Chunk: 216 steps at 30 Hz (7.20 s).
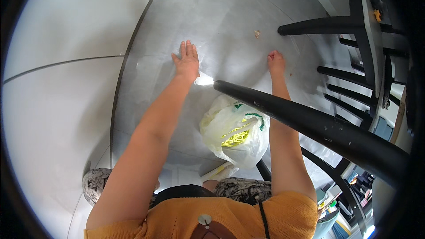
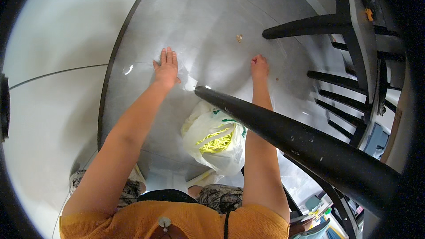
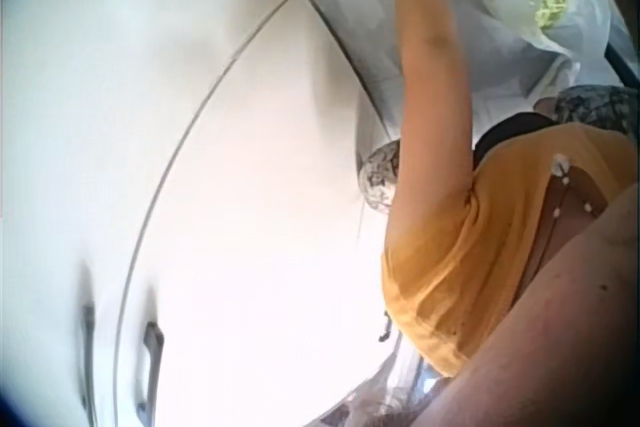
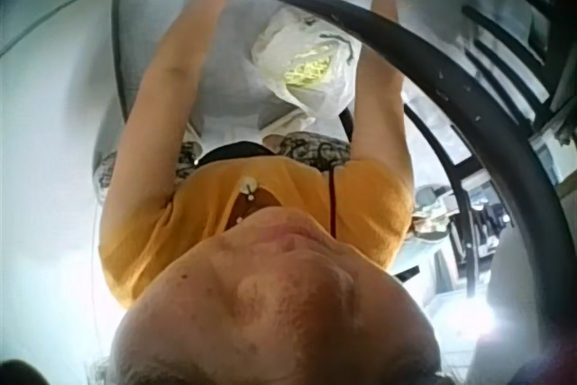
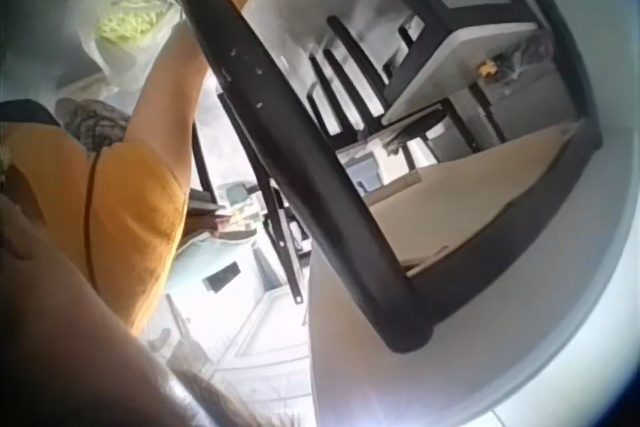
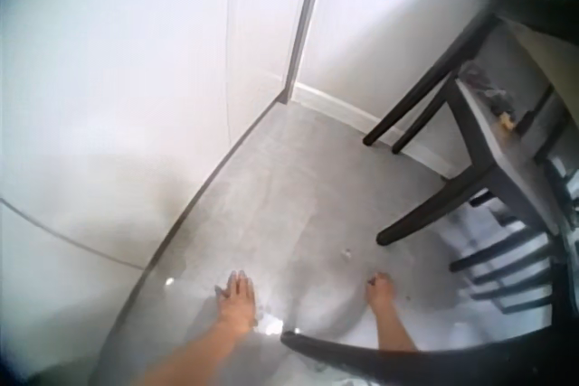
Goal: The person wipes a white table with a blue cloth, cuts a plastic bag using scissors, moves a bag of green vegetables, and wipes a chair.
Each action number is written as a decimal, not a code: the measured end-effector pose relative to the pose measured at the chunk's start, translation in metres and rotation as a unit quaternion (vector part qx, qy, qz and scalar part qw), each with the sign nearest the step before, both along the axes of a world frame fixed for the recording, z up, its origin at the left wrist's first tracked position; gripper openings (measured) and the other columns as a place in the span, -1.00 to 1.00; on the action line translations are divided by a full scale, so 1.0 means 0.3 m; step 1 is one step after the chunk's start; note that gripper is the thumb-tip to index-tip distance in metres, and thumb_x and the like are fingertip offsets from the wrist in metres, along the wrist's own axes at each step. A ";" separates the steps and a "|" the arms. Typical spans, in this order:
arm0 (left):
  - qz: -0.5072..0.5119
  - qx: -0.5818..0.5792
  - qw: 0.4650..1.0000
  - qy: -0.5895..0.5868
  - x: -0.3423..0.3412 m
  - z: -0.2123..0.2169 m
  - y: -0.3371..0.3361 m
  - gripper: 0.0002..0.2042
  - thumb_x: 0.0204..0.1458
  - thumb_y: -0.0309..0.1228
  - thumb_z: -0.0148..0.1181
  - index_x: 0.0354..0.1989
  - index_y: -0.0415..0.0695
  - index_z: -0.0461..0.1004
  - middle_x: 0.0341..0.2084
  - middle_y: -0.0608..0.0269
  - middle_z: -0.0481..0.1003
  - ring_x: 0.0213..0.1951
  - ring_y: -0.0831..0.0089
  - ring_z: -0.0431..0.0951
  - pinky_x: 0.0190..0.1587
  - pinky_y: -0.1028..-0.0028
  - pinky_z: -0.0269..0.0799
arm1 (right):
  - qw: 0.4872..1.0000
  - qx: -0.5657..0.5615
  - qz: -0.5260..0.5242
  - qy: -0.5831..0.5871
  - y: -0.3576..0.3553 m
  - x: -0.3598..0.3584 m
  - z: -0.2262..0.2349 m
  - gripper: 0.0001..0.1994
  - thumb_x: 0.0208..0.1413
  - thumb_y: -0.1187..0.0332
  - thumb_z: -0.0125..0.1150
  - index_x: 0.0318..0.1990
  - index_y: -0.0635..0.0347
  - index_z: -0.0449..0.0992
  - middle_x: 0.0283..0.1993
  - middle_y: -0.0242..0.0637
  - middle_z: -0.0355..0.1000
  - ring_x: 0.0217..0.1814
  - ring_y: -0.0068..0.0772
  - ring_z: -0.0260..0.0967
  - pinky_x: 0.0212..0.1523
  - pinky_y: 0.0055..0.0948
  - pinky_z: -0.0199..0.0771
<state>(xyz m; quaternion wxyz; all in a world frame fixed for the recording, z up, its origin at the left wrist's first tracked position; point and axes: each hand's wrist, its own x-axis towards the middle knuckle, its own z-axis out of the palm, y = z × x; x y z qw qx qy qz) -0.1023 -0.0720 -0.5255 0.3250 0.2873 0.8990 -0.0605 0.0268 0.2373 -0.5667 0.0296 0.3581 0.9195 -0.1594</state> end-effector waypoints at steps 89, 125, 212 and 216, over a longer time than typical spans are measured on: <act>-0.024 0.014 0.999 0.023 -0.006 0.028 -0.026 -0.04 -0.37 -0.14 0.29 0.15 -0.31 -0.20 0.18 -0.02 -0.30 0.21 0.09 -0.34 0.03 -0.14 -0.06 | 0.975 -0.195 0.076 0.071 -0.203 0.035 0.190 -0.82 -0.24 0.40 0.20 -0.39 0.20 0.42 -0.37 -0.19 0.37 -0.36 -0.39 0.36 -0.31 -0.47 0.35; -0.035 0.034 0.998 0.026 -0.010 0.037 -0.051 -0.03 -0.39 -0.14 0.30 0.13 -0.37 -0.19 0.16 -0.12 -0.26 0.20 0.02 -0.31 0.02 -0.14 -0.04 | 0.985 -0.126 0.071 0.096 -0.122 -0.289 -0.015 -0.88 -0.19 0.40 0.12 -0.44 0.19 0.41 -0.48 -0.26 0.40 -0.42 -0.33 0.35 -0.36 -0.42 0.35; -0.031 0.002 0.999 0.016 -0.012 0.041 -0.058 -0.03 -0.36 -0.14 0.28 0.14 -0.36 -0.22 0.17 -0.08 -0.32 0.21 0.04 -0.35 0.04 -0.13 -0.07 | 0.956 -0.004 0.293 -0.009 -0.119 -0.105 0.149 -0.55 -0.04 0.29 -0.01 0.07 0.05 0.16 0.03 -0.15 0.14 0.06 -0.19 0.09 0.04 -0.30 0.11; -0.042 -0.001 0.999 0.021 -0.011 0.034 -0.069 -0.03 -0.38 -0.14 0.29 0.13 -0.36 -0.21 0.17 -0.10 -0.30 0.20 0.03 -0.34 0.03 -0.13 -0.04 | 0.966 -0.014 0.256 0.018 -0.075 -0.177 0.113 -0.50 0.00 0.30 -0.07 0.11 0.23 0.05 0.19 -0.13 -0.06 0.21 -0.16 -0.11 0.17 -0.32 -0.07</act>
